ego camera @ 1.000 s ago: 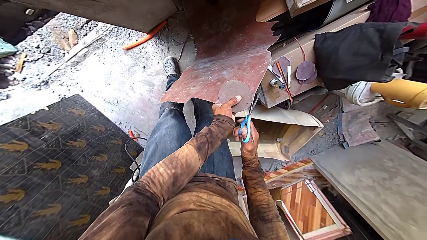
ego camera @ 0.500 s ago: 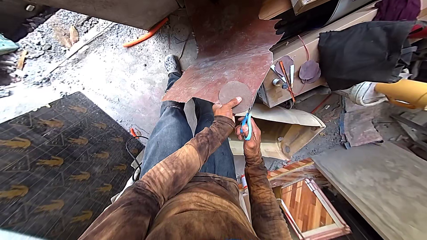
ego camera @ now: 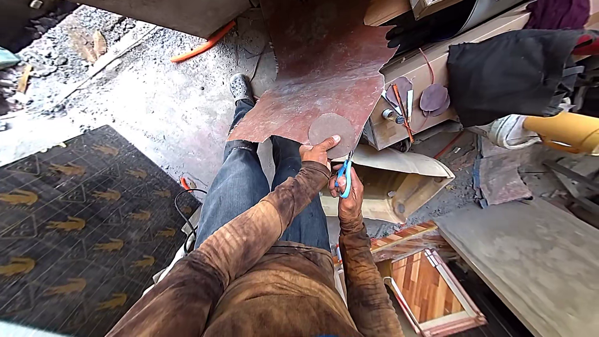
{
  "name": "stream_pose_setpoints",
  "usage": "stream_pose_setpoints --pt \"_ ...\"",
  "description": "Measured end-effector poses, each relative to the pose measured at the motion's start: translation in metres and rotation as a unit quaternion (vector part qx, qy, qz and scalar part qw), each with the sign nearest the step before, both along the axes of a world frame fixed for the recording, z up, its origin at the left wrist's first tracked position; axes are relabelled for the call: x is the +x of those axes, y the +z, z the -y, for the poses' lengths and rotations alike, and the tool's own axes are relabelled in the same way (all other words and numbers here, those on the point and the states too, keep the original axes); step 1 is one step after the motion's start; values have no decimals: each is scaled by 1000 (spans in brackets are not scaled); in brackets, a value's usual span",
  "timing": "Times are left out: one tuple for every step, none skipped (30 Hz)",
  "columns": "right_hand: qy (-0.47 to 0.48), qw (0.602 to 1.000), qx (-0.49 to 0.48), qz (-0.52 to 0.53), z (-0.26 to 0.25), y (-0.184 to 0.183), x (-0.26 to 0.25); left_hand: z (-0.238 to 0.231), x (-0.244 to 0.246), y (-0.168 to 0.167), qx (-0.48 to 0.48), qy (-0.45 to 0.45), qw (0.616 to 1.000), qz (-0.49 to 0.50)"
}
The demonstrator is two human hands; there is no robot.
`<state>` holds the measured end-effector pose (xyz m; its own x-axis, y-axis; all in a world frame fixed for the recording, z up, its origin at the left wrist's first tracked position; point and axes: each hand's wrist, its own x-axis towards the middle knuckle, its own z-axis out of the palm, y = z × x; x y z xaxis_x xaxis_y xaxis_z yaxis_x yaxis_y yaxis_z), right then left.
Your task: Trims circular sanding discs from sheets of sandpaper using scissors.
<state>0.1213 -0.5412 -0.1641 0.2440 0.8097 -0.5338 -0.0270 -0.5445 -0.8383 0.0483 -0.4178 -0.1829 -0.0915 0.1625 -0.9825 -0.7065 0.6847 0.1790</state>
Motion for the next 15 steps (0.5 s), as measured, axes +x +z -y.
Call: stream_pose_setpoints --pt "0 1000 1 -1 -1 0 0 1 0 0 -2 1 1000 -2" --pt "2 1000 0 -1 -3 0 1 1 0 -1 -3 3 1000 -2" --pt "6 1000 -3 -1 -5 1 2 1 -1 -2 0 5 1000 -3" --pt "10 1000 -8 2 -6 2 3 1 -2 -2 4 3 1000 -4" --pt "13 1000 -15 4 -7 4 3 1 -2 -2 6 1 1000 -5" --pt "12 1000 -19 5 -8 5 4 2 -2 -2 7 0 1000 -5" --pt "6 1000 -21 4 -8 5 3 1 -2 -2 7 2 1000 -6" --pt "-4 1000 -20 1 -7 4 3 1 -1 -2 7 3 1000 -5" --pt "-17 1000 -16 -4 -6 4 2 2 0 -1 7 5 1000 -4" --pt "-30 999 -10 -11 -4 3 1 2 1 -1 7 10 1000 -3" --pt "-42 999 -4 -15 -3 2 1 1 1 -1 5 13 1000 -1" --pt "-52 998 1 -17 -3 2 0 1 1 -1 4 14 1000 -1" --pt "-58 998 5 -15 -3 2 0 1 1 -2 5 11 1000 -1" --pt "-58 998 6 -7 -2 2 1 2 1 -4 6 2 1000 -2" --pt "-55 998 7 3 -3 2 2 2 1 -6 7 4 1000 -3"
